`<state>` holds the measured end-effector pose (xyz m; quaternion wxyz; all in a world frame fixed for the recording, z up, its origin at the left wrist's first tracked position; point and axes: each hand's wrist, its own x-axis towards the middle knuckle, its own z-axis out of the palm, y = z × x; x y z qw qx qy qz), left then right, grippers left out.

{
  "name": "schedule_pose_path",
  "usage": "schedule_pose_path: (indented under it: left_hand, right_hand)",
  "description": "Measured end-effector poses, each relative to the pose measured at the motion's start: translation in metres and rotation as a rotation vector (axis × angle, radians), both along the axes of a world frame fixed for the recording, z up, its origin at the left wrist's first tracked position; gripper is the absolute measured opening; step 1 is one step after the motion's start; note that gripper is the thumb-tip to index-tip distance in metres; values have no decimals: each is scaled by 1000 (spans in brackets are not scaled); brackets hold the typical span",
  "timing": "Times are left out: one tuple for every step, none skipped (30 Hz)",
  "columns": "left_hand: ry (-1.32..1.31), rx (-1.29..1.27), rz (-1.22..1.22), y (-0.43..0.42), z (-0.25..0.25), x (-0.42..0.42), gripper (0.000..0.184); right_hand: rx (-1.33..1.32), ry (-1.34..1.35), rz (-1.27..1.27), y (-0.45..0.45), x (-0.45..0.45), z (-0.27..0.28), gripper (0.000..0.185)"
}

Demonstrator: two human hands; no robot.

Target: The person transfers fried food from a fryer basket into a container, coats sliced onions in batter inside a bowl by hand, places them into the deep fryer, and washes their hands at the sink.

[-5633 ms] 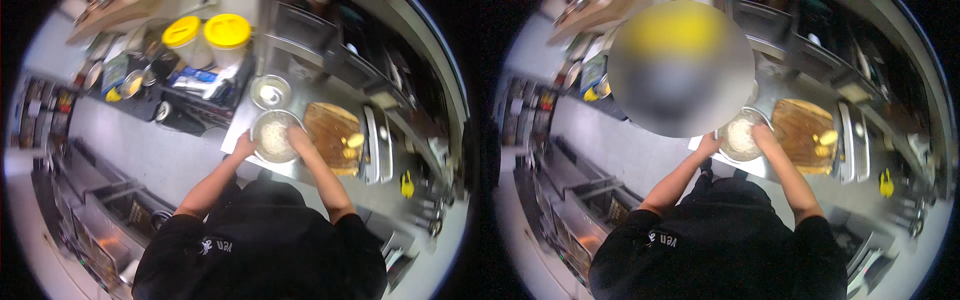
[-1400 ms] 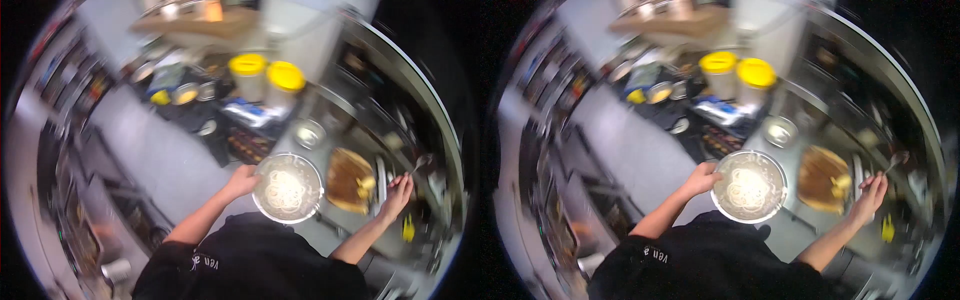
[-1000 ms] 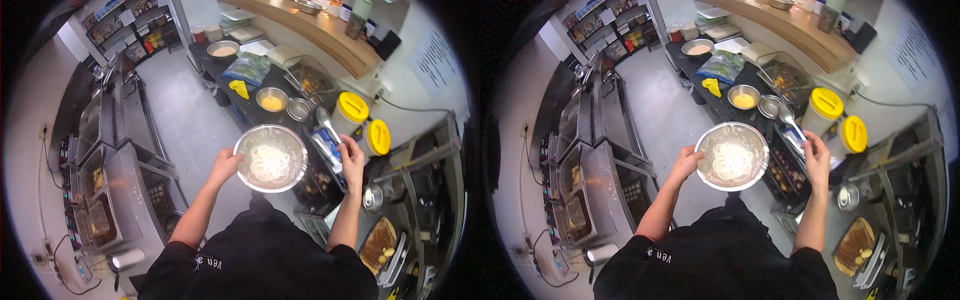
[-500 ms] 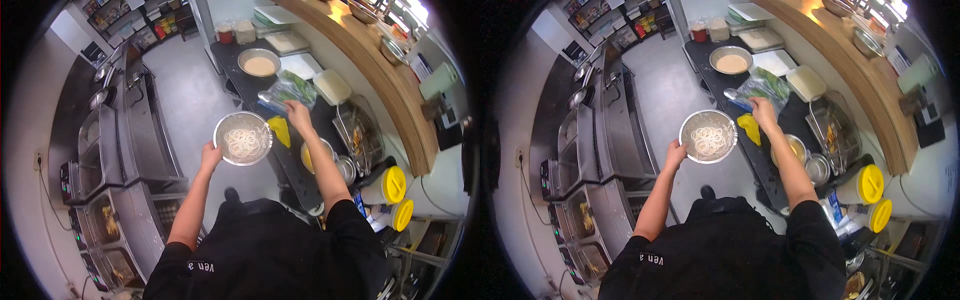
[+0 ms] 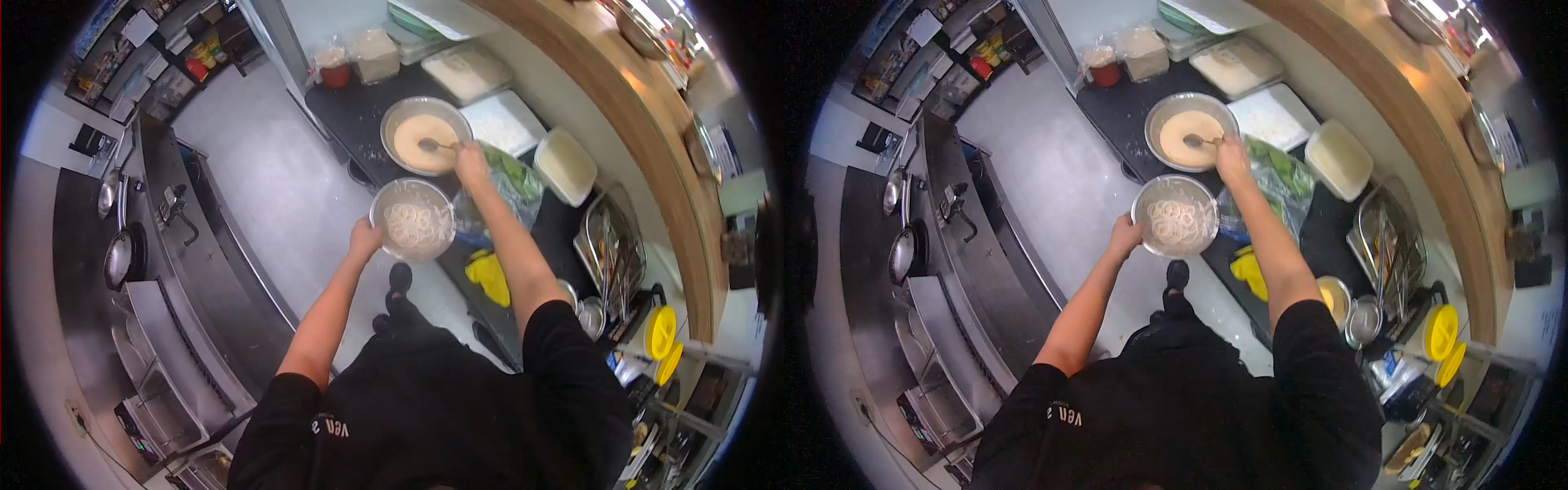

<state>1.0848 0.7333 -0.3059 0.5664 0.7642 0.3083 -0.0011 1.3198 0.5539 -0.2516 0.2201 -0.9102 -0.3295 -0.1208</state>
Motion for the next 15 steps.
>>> schedule_pose_path:
  left_hand:
    - [-14, 8, 6, 11, -2, 22, 36]
    - [-11, 77, 14, 18, -11, 30, 36]
    - [8, 133, 22, 20, -23, 27, 36]
    - [24, 126, 19, 23, -27, 26, 36]
    - [34, 139, -13, 28, -28, 33, 34]
    - [44, 153, -47, 36, -29, 39, 32]
    - [47, 148, -48, 40, -25, 42, 32]
    - [43, 190, -62, 43, -21, 44, 33]
    - [42, 231, -77, 43, -19, 44, 33]
    - [52, 226, -80, 45, -16, 44, 33]
    - [59, 217, -80, 49, -14, 47, 34]
    - [65, 209, -82, 53, -12, 49, 34]
    - [69, 210, -93, 58, -10, 50, 34]
    - [68, 189, -102, 63, -8, 52, 34]
    - [66, 167, -113, 68, -7, 56, 34]
  right_hand:
    - [8, -14, 6, 13, 22, 3, 26]
    - [-7, -26, -13, 20, 30, -3, 25]
    - [-35, -21, -31, 20, 26, -14, 24]
    - [-44, -6, -32, 20, 25, -22, 24]
    - [-68, 57, -2, 23, 28, -25, 24]
    - [-91, 120, 26, 28, 31, -27, 23]
    - [-96, 124, 26, 31, 35, -34, 23]
    - [-40, 240, 42, 32, 37, -42, 24]
    - [16, 361, 57, 31, 39, -49, 25]
    - [12, 371, 54, 30, 39, -47, 25]
    - [27, 542, 20, 30, 39, -39, 25]
    - [46, 712, -17, 31, 39, -32, 26]
    - [50, 717, -27, 30, 38, -28, 26]
    - [84, 783, -35, 29, 37, -24, 26]
    - [119, 847, -44, 29, 35, -19, 26]
